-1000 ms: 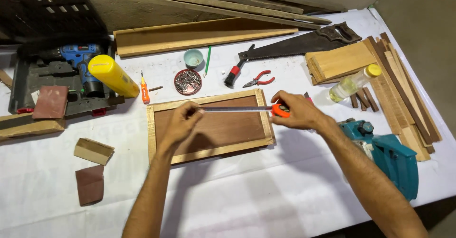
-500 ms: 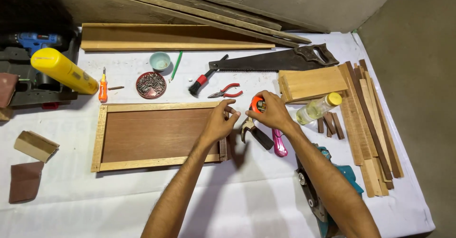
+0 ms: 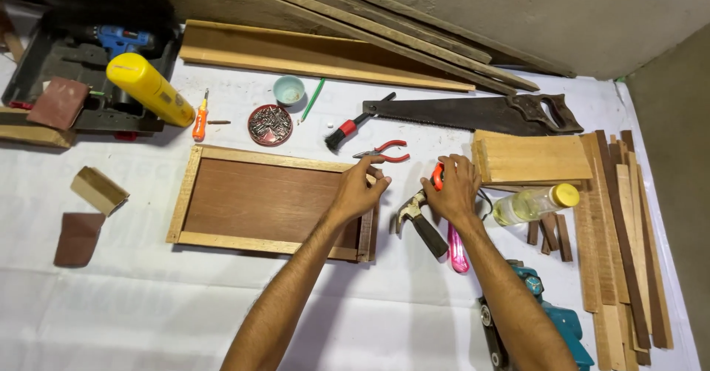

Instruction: The person assembles a wooden frame by placing thin wooden strips onto a rectangular board, measuring with a tape measure, and securing them with nails using a hammer. They add a central vertical divider and trim excess nail length with pliers.

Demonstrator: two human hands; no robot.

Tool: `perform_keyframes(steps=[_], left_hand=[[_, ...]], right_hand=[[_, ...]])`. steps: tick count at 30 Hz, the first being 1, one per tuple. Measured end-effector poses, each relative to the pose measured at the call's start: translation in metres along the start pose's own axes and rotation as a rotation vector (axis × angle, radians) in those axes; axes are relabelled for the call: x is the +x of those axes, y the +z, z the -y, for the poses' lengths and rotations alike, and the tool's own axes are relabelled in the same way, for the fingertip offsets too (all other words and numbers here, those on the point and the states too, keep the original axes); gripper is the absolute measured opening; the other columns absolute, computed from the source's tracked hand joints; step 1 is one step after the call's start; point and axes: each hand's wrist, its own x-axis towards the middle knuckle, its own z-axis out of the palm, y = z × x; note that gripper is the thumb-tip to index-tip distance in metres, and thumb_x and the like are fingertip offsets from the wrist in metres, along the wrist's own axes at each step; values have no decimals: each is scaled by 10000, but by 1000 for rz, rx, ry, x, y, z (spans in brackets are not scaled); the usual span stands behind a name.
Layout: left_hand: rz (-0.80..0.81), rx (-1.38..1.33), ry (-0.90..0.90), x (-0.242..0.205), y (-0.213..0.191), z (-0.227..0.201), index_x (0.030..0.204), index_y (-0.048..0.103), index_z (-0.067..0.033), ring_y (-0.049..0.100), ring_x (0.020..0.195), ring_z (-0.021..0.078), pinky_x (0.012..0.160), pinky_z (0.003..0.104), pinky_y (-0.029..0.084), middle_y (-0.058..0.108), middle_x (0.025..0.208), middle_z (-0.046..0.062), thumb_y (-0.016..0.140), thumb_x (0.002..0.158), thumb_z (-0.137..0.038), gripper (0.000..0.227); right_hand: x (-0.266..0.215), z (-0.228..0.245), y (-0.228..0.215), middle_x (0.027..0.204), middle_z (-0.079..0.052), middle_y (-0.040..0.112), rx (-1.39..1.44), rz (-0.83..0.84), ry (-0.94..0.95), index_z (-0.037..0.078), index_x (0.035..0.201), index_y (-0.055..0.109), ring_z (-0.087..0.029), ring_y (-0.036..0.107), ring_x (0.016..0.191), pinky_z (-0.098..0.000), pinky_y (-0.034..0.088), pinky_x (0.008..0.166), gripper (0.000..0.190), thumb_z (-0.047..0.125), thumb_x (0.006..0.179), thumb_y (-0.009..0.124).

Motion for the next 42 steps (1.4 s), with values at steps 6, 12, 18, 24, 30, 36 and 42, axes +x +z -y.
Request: perform_keyframes(steps=[6,12,18,24,30,36,42], left_hand=[[-111,42,133,-27,-33,-12,1310,622,-68,706,900,182,795,362,566,723,944,91,736,918,-234,440],[-232,121,197,-68,-88,3,1263,635,-18,715,943,201,813,359,562,746,971,111,730,917,-221,412],[-378,142,156,-99,-165,58,1024,684,-44,719,923,189,774,358,602,735,1001,92,733,920,-214,205],[-516,205,110,-133,-255,78,860,632,-55,701,802,170,723,343,585,709,836,80,756,914,-208,204],[-460,142,-63,-145,-315,94,795,594,-58,649,621,145,573,329,548,654,722,41,764,906,-240,273],[-341,157,49,-117,-343,137,819,588,-47,643,650,150,582,324,535,661,761,58,751,903,-180,226],[-277,169,209,-58,-331,142,931,609,-24,641,724,196,633,339,537,651,894,93,708,918,-133,148]], right_hand=[[-7,58,-20,1376,-227,505,63,-86,-209,63,1195,670,-397,429,1354,-568,317,1103,482,315,823,846],[-16,116,-7,1391,-237,496,147,-11,-269,78,1143,694,-403,428,1366,-593,378,1097,419,327,837,835],[-14,159,22,1411,-250,477,103,80,-312,83,1126,710,-413,414,1376,-627,365,1088,399,326,834,833],[-6,210,48,1423,-260,479,118,106,-340,75,1120,712,-419,422,1374,-634,382,1092,407,356,847,820],[1,268,95,1456,-273,458,114,176,-288,58,1105,718,-436,395,1389,-650,346,1107,426,376,841,819],[3,296,120,1448,-273,473,171,123,-123,53,1097,723,-418,417,1380,-594,388,1119,338,304,877,769],[29,284,137,1205,-145,621,109,62,-54,110,1043,795,-295,537,1153,-479,477,977,163,173,931,697]])
